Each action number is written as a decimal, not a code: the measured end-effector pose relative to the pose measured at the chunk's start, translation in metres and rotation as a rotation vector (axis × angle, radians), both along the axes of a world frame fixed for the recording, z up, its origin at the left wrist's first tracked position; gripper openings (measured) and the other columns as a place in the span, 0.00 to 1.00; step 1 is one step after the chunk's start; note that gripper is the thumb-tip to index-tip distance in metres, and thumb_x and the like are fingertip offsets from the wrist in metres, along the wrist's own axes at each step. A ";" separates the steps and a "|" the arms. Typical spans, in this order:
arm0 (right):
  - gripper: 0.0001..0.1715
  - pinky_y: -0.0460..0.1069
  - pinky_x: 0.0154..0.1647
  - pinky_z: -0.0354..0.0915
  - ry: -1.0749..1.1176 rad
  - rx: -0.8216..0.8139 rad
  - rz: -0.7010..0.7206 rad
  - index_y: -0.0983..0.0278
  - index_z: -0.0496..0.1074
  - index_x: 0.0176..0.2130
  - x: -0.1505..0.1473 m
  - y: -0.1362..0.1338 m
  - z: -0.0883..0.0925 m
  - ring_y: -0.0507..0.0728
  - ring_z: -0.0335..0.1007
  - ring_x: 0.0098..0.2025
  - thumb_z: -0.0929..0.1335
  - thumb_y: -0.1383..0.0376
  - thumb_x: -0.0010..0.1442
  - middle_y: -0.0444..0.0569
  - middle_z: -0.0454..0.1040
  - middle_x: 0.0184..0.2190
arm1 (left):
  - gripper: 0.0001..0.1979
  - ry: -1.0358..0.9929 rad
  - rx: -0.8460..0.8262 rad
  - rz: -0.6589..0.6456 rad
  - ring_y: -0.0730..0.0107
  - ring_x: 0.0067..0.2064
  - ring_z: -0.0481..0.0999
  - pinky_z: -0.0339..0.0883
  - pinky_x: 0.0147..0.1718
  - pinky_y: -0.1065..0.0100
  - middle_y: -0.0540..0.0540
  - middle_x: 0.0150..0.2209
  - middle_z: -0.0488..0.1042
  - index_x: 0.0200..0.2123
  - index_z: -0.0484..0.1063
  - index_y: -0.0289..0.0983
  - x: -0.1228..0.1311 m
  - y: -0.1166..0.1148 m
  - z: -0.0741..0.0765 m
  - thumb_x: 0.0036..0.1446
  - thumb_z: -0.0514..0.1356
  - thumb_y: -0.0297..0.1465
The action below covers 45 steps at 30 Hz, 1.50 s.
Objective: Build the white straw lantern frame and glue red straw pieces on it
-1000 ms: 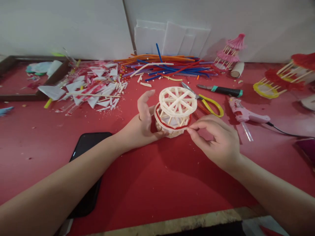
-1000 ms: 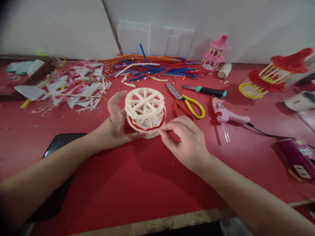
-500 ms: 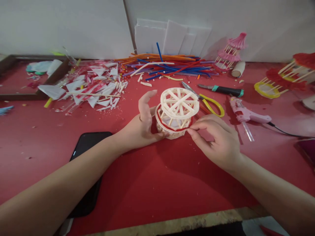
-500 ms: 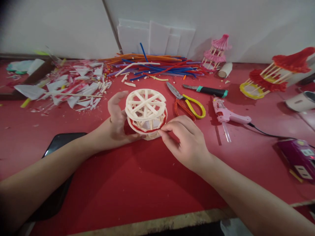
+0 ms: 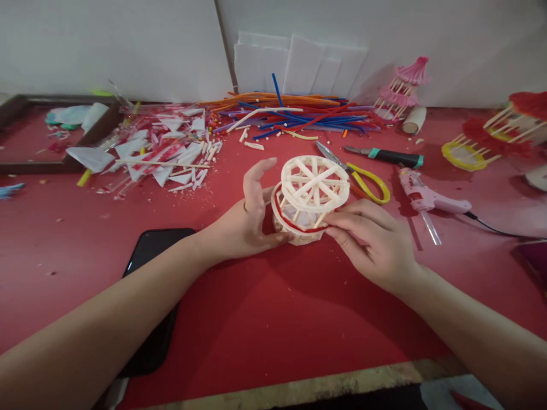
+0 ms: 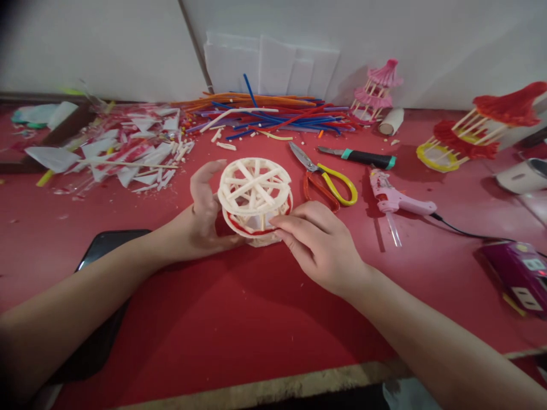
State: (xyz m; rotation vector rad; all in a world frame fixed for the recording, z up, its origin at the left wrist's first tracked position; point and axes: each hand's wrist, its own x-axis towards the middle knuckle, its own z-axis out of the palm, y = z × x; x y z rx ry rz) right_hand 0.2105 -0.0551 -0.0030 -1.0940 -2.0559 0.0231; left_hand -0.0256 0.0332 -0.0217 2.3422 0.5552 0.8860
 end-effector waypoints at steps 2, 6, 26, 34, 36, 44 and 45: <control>0.11 0.53 0.39 0.73 0.005 -0.018 0.019 0.58 0.74 0.46 0.000 0.000 0.001 0.56 0.76 0.38 0.67 0.69 0.64 0.49 0.77 0.37 | 0.49 0.018 0.032 -0.009 0.44 0.68 0.62 0.71 0.58 0.45 0.29 0.66 0.56 0.66 0.36 0.43 -0.001 0.000 0.002 0.53 0.68 0.35; 0.09 0.52 0.40 0.73 0.007 -0.059 0.017 0.59 0.74 0.45 0.000 -0.001 0.004 0.55 0.76 0.38 0.68 0.70 0.64 0.49 0.78 0.37 | 0.47 -0.003 0.232 0.011 0.42 0.72 0.48 0.57 0.65 0.37 0.36 0.69 0.47 0.64 0.42 0.48 -0.006 -0.001 0.013 0.49 0.69 0.36; 0.07 0.50 0.39 0.72 -0.036 0.007 0.019 0.63 0.75 0.43 -0.013 -0.009 0.006 0.55 0.75 0.36 0.68 0.69 0.64 0.49 0.78 0.34 | 0.08 0.095 0.891 0.180 0.50 0.54 0.68 0.65 0.53 0.41 0.42 0.58 0.67 0.31 0.69 0.39 0.001 -0.020 0.035 0.57 0.64 0.36; 0.06 0.52 0.43 0.72 -0.041 0.034 0.028 0.66 0.75 0.42 -0.014 -0.007 0.005 0.56 0.75 0.39 0.69 0.69 0.64 0.51 0.79 0.35 | 0.07 0.124 0.831 0.225 0.50 0.56 0.59 0.61 0.57 0.45 0.40 0.58 0.59 0.35 0.71 0.40 0.003 -0.024 0.033 0.56 0.64 0.36; 0.05 0.52 0.42 0.72 -0.037 0.042 0.027 0.67 0.75 0.41 -0.015 -0.007 0.005 0.56 0.75 0.38 0.70 0.69 0.63 0.52 0.79 0.34 | 0.08 0.146 0.819 0.254 0.51 0.56 0.59 0.61 0.57 0.45 0.40 0.59 0.59 0.35 0.71 0.40 0.004 -0.025 0.032 0.57 0.64 0.37; 0.08 0.54 0.44 0.70 -0.054 0.054 0.077 0.70 0.75 0.43 -0.013 -0.006 0.005 0.57 0.73 0.38 0.68 0.73 0.63 0.54 0.78 0.35 | 0.09 0.165 0.827 0.285 0.51 0.56 0.60 0.63 0.56 0.44 0.40 0.58 0.59 0.33 0.69 0.40 0.004 -0.027 0.032 0.57 0.63 0.38; 0.09 0.54 0.43 0.70 -0.068 0.067 0.080 0.70 0.74 0.44 -0.012 -0.006 0.005 0.57 0.72 0.38 0.68 0.74 0.62 0.54 0.78 0.36 | 0.09 0.163 0.823 0.287 0.51 0.56 0.60 0.63 0.56 0.44 0.40 0.58 0.59 0.33 0.69 0.40 0.004 -0.028 0.032 0.57 0.63 0.38</control>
